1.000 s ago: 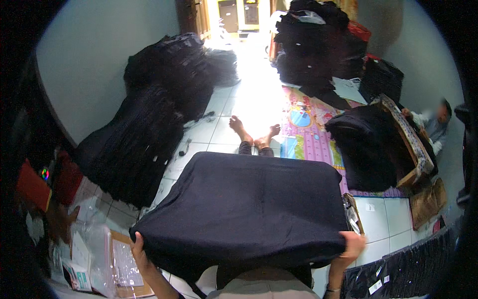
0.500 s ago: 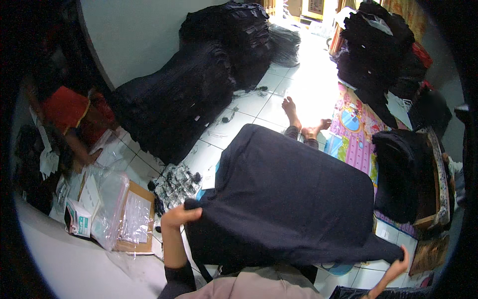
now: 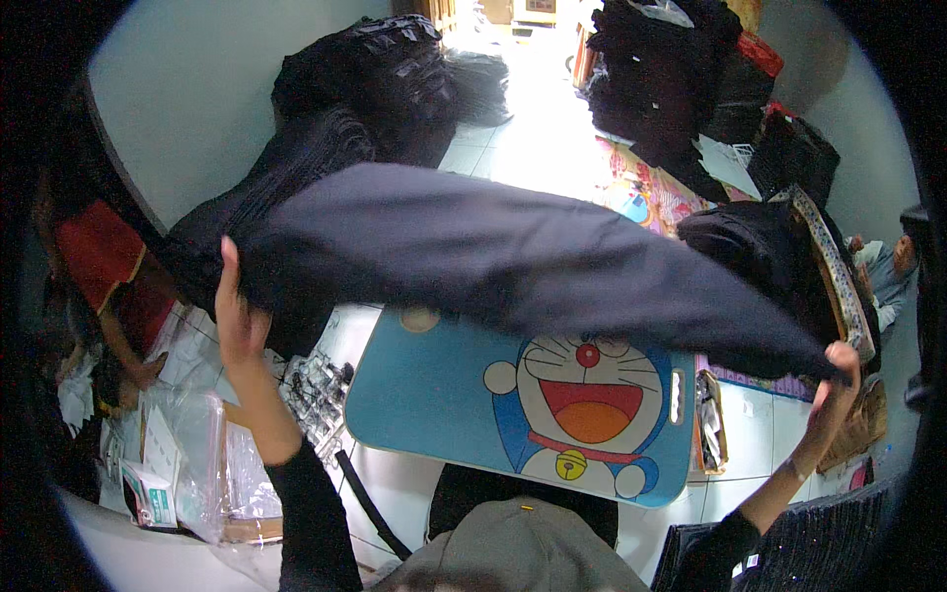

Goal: The person folds a black t-shirt on a small blue folding board, places it into a clear plastic bag, and sets the packaged item aside. The person repeats this process with additional shirts, folding each one and bagging it individually.

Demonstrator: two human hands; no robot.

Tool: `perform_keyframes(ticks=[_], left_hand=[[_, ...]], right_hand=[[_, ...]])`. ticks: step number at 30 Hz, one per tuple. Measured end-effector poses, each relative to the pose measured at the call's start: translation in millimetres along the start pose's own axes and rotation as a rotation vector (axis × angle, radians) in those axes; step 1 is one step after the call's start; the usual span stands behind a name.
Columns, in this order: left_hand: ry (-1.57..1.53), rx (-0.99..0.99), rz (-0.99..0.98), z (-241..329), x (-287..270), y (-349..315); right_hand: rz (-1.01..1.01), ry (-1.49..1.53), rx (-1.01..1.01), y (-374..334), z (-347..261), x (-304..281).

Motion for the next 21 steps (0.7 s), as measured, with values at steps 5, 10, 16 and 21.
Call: perform_keyframes(ticks=[5,10,16,21], left_hand=[[0.890,-0.338,0.514,-32,-152,-207],[0.410,-0.700,0.204,-128,-146,-328],[1.103,-0.366,0.404,-122,-154,-215],[0.086,-0.214,0.099,-143,-63,-46]], right_hand=[[-0.150,0.019,-0.031,-116,50,-53],[-0.457,0.112,0.136,-193,97,-84],[-0.595,0.614,0.433,-118,155,-29],[-0.355,0.033,0.627,-76,232,64]])
Point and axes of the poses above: each hand's wrist, its own y-axis towards the middle knuckle, its own x-axis out of the palm, z = x × y, the point moved 10 cm from there along y, towards the middle knuckle, and after that the axes turned 6 degrees about -y, right-handed, at the moved point
